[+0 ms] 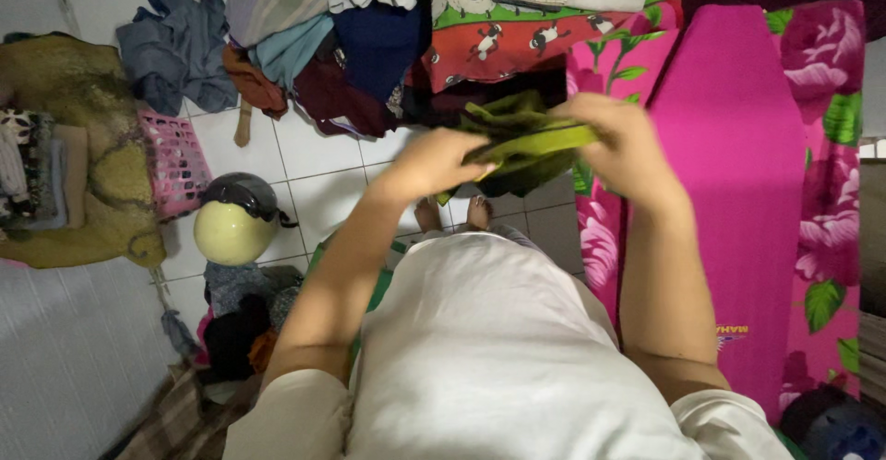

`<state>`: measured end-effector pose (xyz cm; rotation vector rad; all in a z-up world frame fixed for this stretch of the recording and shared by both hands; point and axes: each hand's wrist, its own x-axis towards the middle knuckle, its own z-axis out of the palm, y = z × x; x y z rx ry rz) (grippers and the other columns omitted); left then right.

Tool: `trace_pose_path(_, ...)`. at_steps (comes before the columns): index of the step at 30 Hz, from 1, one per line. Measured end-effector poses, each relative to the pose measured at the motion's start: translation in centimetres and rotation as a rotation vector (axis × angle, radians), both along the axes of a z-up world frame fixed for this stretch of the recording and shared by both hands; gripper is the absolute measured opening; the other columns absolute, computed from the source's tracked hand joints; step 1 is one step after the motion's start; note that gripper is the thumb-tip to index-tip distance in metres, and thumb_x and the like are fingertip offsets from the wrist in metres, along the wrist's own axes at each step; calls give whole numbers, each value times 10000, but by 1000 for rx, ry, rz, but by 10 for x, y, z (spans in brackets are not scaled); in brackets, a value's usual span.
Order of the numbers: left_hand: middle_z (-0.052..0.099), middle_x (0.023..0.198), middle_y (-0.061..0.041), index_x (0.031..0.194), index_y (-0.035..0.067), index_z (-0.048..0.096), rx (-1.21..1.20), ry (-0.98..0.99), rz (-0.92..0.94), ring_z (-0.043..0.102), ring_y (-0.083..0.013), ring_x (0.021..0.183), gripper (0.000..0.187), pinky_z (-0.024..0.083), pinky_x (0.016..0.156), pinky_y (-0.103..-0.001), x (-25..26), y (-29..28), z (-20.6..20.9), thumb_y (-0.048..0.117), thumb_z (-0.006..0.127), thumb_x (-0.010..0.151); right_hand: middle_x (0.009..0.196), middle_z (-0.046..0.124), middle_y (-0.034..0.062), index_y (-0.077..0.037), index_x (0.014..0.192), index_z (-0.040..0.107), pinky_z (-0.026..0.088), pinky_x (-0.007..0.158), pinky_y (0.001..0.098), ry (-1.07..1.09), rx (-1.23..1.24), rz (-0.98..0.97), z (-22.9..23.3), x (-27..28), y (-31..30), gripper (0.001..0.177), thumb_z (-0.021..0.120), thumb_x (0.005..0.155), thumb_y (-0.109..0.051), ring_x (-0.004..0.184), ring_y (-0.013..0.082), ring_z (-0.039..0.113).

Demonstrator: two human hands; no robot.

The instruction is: The person picks up a striped fabric item from a pile, unfolds and aligns it on a padded surface, sprays it with liquid from a bottle, and smooths it using an iron.

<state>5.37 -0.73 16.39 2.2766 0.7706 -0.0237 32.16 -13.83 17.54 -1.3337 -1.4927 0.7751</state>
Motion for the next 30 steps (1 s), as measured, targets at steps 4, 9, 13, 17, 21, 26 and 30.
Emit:
trace_pose_path(4, 798, 955, -42, 1049, 202, 772, -61, 180, -72, 727, -265, 858, 222, 545, 743, -399, -31, -4, -86, 353, 643, 950, 1068, 688, 65, -64, 1193, 641, 568, 893, 307, 722, 269, -289, -26, 63, -25, 66, 633, 1136, -32, 973, 171, 675)
trace_pose_path(9, 704, 1181, -89, 1169, 149, 693, -59, 82, 88, 694, -290, 1038, 268, 553, 870, -402, -33, -25, -137, 352, 679, 995, 878, 589, 68, -55, 1057, 577, 491, 720, 305, 900, 365, -335, -26, 111, -85, 245, 688, 1136, -259, 753, 178, 584)
trace_pose_path(13, 494, 1416, -177, 1427, 86, 530, 118, -280, 32, 570, -441, 1180, 798, 508, 931, -503, 19, -37, -112, 314, 858, 736, 863, 584, 40, -84, 1044, 566, 511, 705, 288, 876, 348, -226, -30, 92, -85, 283, 689, 1173, -304, 739, 151, 586)
trace_pose_path(17, 566, 1347, -247, 1431, 74, 531, 18, -200, 62, 605, -474, 1061, 842, 509, 870, -521, 70, -50, -110, 306, 836, 681, 941, 577, 31, -73, 1148, 564, 513, 775, 307, 956, 303, -263, -30, 69, -68, 243, 692, 1173, -278, 832, 148, 587)
trace_pose_path(21, 733, 1091, -211, 1289, 104, 656, -68, -196, -17, 684, -413, 1009, 399, 543, 864, -485, 100, -35, -131, 211, 705, 908, 1316, 628, 154, -11, 1372, 545, 585, 1025, 394, 1035, 244, -554, -39, 80, -56, 339, 637, 1140, -241, 1100, 248, 645)
trace_pose_path(26, 757, 1137, -112, 1270, -8, 621, -410, -658, 101, 720, -199, 1027, 307, 562, 929, -350, 122, -20, -65, 148, 633, 1006, 1660, 397, 192, -23, 1645, 277, 312, 1225, 451, 107, -333, -245, -118, 90, -68, 882, 677, 868, 98, 1522, 304, 379)
trace_pose_path(30, 712, 1185, -34, 1293, -28, 631, -776, -854, 117, 647, -128, 1088, 264, 536, 1001, -333, 131, -19, 10, 164, 588, 1117, 1476, 507, 242, 2, 1483, 421, 332, 1161, 482, -151, -240, 23, -236, 33, -37, 755, 720, 792, -55, 1400, 375, 432)
